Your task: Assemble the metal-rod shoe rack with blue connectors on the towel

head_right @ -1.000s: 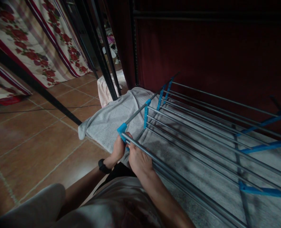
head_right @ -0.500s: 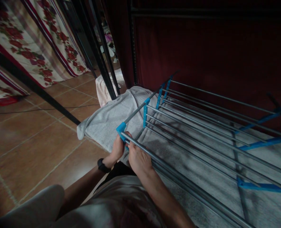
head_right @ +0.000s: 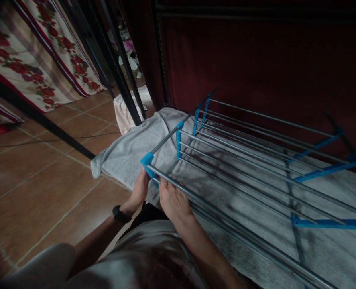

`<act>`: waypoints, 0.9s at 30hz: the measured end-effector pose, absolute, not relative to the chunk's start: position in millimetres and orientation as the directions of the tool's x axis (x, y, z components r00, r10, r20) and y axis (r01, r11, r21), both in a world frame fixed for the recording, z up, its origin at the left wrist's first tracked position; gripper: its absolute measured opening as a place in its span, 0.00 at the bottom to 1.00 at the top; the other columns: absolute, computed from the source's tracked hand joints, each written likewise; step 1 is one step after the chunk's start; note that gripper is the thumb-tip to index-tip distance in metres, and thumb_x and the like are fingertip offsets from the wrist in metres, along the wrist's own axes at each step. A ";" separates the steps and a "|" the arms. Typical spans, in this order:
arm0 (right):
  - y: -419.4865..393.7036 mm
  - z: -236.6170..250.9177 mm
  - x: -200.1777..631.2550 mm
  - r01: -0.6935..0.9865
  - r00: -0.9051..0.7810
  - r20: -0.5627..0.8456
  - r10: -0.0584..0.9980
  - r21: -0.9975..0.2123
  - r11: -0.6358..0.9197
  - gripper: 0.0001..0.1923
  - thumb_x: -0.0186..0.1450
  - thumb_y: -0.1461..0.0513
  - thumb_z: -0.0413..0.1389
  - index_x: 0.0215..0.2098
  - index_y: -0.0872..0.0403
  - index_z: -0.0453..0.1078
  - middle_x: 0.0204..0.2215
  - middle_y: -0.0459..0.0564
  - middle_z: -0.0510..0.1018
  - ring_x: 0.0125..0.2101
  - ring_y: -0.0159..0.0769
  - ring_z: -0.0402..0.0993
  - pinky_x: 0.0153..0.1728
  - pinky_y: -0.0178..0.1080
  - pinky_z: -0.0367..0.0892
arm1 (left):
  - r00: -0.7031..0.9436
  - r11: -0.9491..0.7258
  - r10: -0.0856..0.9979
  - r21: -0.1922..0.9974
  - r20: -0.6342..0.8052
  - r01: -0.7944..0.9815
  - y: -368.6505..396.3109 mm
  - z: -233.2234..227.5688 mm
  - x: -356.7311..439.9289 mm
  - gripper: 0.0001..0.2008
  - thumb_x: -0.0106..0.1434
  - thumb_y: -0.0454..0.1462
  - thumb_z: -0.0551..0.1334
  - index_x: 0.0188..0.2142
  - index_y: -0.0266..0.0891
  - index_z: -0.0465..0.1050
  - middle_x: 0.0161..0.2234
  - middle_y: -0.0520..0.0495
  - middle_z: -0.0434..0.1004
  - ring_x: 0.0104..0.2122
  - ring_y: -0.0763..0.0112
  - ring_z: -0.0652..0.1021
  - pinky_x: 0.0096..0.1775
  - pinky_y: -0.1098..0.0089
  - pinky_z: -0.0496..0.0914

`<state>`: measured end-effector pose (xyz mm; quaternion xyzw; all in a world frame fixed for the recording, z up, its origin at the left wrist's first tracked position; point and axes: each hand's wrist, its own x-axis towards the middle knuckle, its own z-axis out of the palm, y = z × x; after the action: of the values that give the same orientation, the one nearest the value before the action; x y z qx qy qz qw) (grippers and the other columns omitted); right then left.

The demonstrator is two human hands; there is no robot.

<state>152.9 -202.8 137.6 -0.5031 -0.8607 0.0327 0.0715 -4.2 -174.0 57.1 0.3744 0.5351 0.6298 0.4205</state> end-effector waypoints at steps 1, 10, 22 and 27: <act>-202.6 137.2 153.6 0.863 -0.481 0.081 0.873 -0.129 0.488 0.18 0.75 0.59 0.39 0.58 0.53 0.64 0.46 0.56 0.79 0.41 0.37 0.77 0.42 0.35 0.69 | -0.369 -0.071 0.929 0.991 0.024 -0.114 -175.6 53.5 -6.3 0.25 0.68 0.55 0.53 0.36 0.37 0.74 0.36 0.45 0.78 0.37 0.66 0.75 0.46 0.66 0.71; -210.1 117.3 168.9 0.876 -0.457 0.026 0.889 -0.158 0.455 0.19 0.75 0.59 0.42 0.60 0.52 0.63 0.47 0.56 0.78 0.42 0.39 0.77 0.40 0.39 0.69 | -0.346 0.001 0.938 1.000 -0.006 -0.013 -184.9 42.9 -10.2 0.21 0.66 0.51 0.55 0.33 0.36 0.73 0.33 0.46 0.75 0.36 0.67 0.74 0.42 0.67 0.70; -295.1 73.1 255.1 0.658 -0.450 0.117 0.885 -0.627 0.418 0.15 0.72 0.65 0.45 0.50 0.50 0.71 0.42 0.50 0.78 0.43 0.34 0.74 0.48 0.36 0.69 | -0.239 0.044 0.970 0.943 0.039 0.331 -232.0 24.4 -20.9 0.18 0.66 0.51 0.55 0.31 0.40 0.70 0.29 0.49 0.72 0.32 0.66 0.73 0.38 0.68 0.70; -323.9 18.3 281.1 0.467 0.090 -0.056 0.994 -0.879 -0.092 0.13 0.69 0.61 0.47 0.46 0.54 0.72 0.37 0.50 0.80 0.36 0.35 0.77 0.38 0.37 0.73 | 0.560 -0.202 0.816 0.835 -0.146 0.512 -233.3 11.0 -5.3 0.15 0.66 0.48 0.56 0.42 0.48 0.79 0.43 0.47 0.80 0.44 0.59 0.78 0.49 0.62 0.74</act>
<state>281.1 -323.9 18.3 -0.6431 -0.5682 0.3638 0.3623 -5.3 -233.3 11.0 0.7570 0.4384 0.1669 0.4548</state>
